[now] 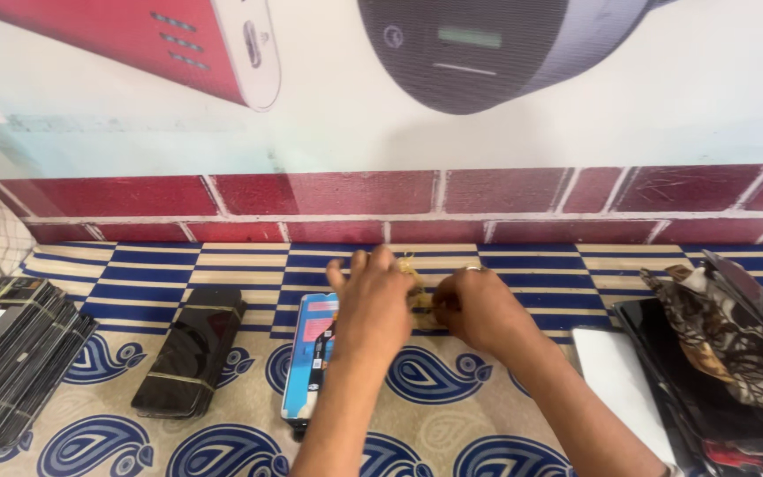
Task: The person wipes the surfaces of multiple smartphone screens using a patterned cloth. They handle the devices one by one, picking them up from a pile, wiping the front and back, and placing them back down. The task involves repetitive cleaning motions on various phone units.
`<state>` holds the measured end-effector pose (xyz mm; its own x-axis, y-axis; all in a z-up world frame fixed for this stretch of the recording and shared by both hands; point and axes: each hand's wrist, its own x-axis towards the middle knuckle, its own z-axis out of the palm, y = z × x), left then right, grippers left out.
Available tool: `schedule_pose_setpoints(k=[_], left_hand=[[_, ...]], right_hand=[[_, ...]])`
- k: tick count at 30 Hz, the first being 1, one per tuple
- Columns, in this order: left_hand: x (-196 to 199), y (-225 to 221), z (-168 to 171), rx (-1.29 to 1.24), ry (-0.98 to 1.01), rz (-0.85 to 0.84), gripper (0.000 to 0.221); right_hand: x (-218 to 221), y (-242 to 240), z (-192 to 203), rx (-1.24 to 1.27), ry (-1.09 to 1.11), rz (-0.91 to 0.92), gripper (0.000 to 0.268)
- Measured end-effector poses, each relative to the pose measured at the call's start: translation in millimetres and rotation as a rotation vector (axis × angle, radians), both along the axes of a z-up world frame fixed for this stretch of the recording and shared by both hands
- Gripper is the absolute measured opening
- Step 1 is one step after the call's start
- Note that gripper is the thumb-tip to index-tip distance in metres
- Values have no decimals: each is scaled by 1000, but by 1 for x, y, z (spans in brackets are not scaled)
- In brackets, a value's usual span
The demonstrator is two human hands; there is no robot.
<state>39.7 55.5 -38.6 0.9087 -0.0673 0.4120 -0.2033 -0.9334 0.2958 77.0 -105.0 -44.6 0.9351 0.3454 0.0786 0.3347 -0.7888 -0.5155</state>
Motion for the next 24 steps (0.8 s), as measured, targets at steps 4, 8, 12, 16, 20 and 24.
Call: schedule_pose_setpoints(k=[4, 8, 12, 16, 20, 24], left_hand=[[2, -5, -5, 26, -26, 5, 25], [3, -11, -4, 29, -46, -6, 19], [1, -14, -3, 4, -46, -17, 19], [-2, -11, -3, -133, -107, -53, 27], [0, -11, -7, -396, -145, -177, 23], [0, -23, -5, -449, -265, -255, 22]], right_hand=[[-4, 4, -8, 35, -101, -7, 18], [-4, 5, -11, 63, -118, -63, 13], [-1, 1, -19, 110, -138, -13, 14], [-1, -10, -20, 197, -100, 3, 12], [-9, -30, -5, 360, -57, -30, 11], [-15, -34, 11, 367, -68, -64, 9]])
